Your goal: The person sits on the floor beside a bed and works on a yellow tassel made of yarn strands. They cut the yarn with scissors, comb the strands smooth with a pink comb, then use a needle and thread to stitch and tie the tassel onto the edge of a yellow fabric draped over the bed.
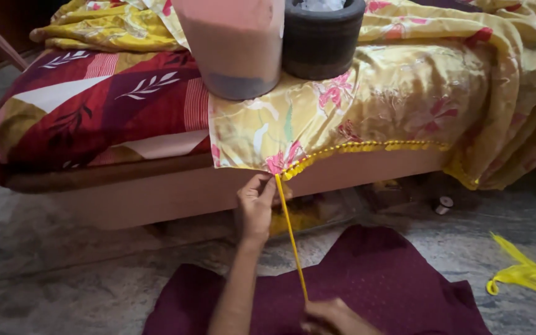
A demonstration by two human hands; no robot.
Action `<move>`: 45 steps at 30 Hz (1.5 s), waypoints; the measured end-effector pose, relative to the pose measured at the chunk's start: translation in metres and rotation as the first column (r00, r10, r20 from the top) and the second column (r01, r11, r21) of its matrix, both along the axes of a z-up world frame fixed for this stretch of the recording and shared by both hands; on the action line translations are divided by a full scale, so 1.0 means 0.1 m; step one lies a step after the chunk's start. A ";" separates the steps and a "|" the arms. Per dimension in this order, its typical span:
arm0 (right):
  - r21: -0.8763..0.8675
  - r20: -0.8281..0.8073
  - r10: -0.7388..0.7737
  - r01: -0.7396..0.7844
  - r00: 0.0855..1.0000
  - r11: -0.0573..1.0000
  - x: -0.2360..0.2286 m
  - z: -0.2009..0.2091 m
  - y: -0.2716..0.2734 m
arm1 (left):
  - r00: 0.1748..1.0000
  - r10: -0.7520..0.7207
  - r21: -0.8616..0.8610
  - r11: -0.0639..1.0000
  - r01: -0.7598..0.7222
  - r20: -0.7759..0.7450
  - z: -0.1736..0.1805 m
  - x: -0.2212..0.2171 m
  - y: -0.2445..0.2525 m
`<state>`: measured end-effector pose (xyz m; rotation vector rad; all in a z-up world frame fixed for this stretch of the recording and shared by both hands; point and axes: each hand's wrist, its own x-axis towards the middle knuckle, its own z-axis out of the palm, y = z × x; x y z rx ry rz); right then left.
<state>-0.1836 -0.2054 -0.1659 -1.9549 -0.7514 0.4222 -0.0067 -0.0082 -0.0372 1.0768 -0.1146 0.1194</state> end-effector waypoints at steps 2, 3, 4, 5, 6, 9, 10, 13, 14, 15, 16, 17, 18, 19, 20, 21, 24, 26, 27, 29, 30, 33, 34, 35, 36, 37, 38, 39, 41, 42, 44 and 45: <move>0.218 -0.241 -0.083 0.137 0.967 0.966 0.14 -0.24 0.09 | 0.999 -0.010 -0.078 0.997 0.006 -0.050 0.09 -0.08 -0.11; 0.387 -0.479 -0.105 0.316 0.872 0.866 0.20 -0.36 0.14 | 0.995 -0.025 -0.154 0.988 0.009 -0.100 0.13 -0.13 -0.17; 0.389 -0.478 -0.103 0.315 0.872 0.866 0.29 -0.22 0.15 | 0.995 -0.023 -0.152 0.988 0.008 -0.099 0.06 -0.12 -0.17; 0.320 -0.157 -0.143 0.187 0.977 0.929 0.38 -0.07 0.17 | 0.997 0.003 -0.119 0.993 -0.013 -0.081 0.00 -0.11 -0.18; 0.208 0.185 -0.128 0.088 0.974 0.974 0.50 0.09 0.19 | 0.998 0.031 -0.085 0.996 -0.036 -0.059 -0.05 -0.09 -0.18; 0.262 -0.285 -0.145 0.222 0.947 0.939 0.86 0.07 0.14 | 0.991 0.106 -0.005 0.994 -0.106 0.078 -0.17 -0.01 -0.13; 0.263 -0.285 -0.139 0.217 0.948 0.940 1.02 0.19 0.18 | 0.991 0.111 -0.004 0.994 -0.111 0.079 -0.10 -0.04 -0.12; 0.437 -0.350 -0.391 0.518 0.851 0.736 1.38 0.76 0.31 | 0.990 0.144 0.127 0.981 -0.144 0.008 0.03 -0.10 -0.12; 0.505 -0.493 -0.338 0.580 0.802 0.640 1.44 1.10 0.39 | 0.990 0.139 0.116 0.983 -0.139 0.006 0.00 -0.10 -0.13; 0.549 -0.619 -0.259 0.644 0.742 0.532 1.49 1.44 0.46 | 0.991 0.135 0.106 0.985 -0.135 0.005 -0.02 -0.10 -0.13; 0.552 -0.616 -0.257 0.641 0.744 0.533 1.55 1.53 0.50 | 0.990 0.137 0.107 0.985 -0.138 0.008 -0.05 -0.07 -0.14; 0.589 -0.630 -0.177 0.613 0.756 0.526 1.62 1.63 0.54 | 0.989 0.148 0.103 0.984 -0.147 0.005 -0.08 -0.05 -0.14; 0.624 -0.640 -0.095 0.587 0.763 0.516 1.68 1.72 0.58 | 0.987 0.159 0.099 0.982 -0.158 -0.001 -0.11 -0.04 -0.14; 0.625 -0.639 -0.092 0.585 0.764 0.518 1.69 1.76 0.59 | 0.987 0.163 0.099 0.982 -0.162 0.000 -0.16 -0.01 -0.13; 0.546 -0.605 -0.226 0.604 0.764 0.581 1.70 1.79 0.61 | 0.986 0.162 0.097 0.983 -0.158 -0.029 -0.21 0.01 -0.12; 0.459 -0.550 -0.352 0.627 0.757 0.630 1.70 1.82 0.63 | 0.985 0.160 0.095 0.983 -0.154 -0.058 -0.27 0.03 -0.11; 0.475 -0.462 -0.419 0.617 0.782 0.627 1.85 1.51 0.62 | 0.985 0.092 0.006 0.996 -0.092 -0.148 -0.17 -0.02 -0.07; 0.473 -0.473 -0.419 0.624 0.775 0.622 1.81 1.51 0.63 | 0.987 0.092 -0.009 0.996 -0.094 -0.132 -0.14 -0.06 -0.03; 0.471 -0.484 -0.418 0.632 0.769 0.615 1.79 1.52 0.63 | 0.989 0.091 -0.022 0.995 -0.094 -0.115 -0.12 -0.08 0.00; 0.442 -0.467 -0.450 0.642 0.761 0.626 1.74 1.54 0.63 | 0.986 0.077 -0.027 0.996 -0.081 -0.146 -0.01 -0.10 0.02; 0.413 -0.448 -0.481 0.651 0.754 0.637 1.71 1.54 0.63 | 0.982 0.063 -0.031 0.997 -0.070 -0.176 0.04 -0.12 0.03; 0.537 -0.445 -0.425 0.614 0.788 0.578 1.75 1.25 0.64 | 0.992 -0.099 -0.034 0.995 0.096 -0.081 0.26 -0.14 0.04; 0.537 -0.444 -0.426 0.615 0.788 0.577 1.73 1.21 0.66 | 0.992 -0.100 -0.035 0.995 0.098 -0.080 0.16 -0.07 0.03; 0.558 -0.453 -0.422 0.619 0.785 0.553 1.72 1.17 0.67 | 0.995 -0.086 -0.023 0.996 0.085 -0.046 0.06 0.00 0.02; 0.577 -0.462 -0.418 0.623 0.782 0.528 1.70 1.13 0.68 | 0.997 -0.072 -0.012 0.997 0.072 -0.012 -0.04 0.06 0.01; 0.577 -0.462 -0.418 0.623 0.782 0.528 1.68 1.18 0.69 | 0.997 -0.072 -0.012 0.997 0.072 -0.012 -0.04 0.09 0.00; 0.561 -0.456 -0.430 0.627 0.779 0.541 1.65 1.22 0.69 | 0.996 -0.078 0.028 0.996 0.079 -0.031 -0.03 0.10 0.00; 0.544 -0.449 -0.442 0.630 0.777 0.554 1.62 1.26 0.70 | 0.995 -0.083 0.068 0.994 0.086 -0.050 -0.03 0.11 -0.01; 0.554 -0.423 -0.447 0.615 0.788 0.561 1.69 1.11 0.68 | 0.995 -0.093 0.068 0.993 0.095 -0.037 -0.15 0.18 -0.02; 0.565 -0.394 -0.450 0.597 0.801 0.569 1.73 1.04 0.67 | 0.995 -0.101 0.068 0.992 0.102 -0.019 -0.21 0.21 -0.03; 0.568 -0.367 -0.436 0.569 0.822 0.594 1.76 0.99 0.63 | 0.995 -0.093 0.047 0.994 0.095 -0.028 -0.21 0.23 -0.03; 0.571 -0.339 -0.421 0.540 0.841 0.618 1.78 0.97 0.61 | 0.996 -0.087 0.028 0.996 0.088 -0.035 -0.20 0.24 -0.03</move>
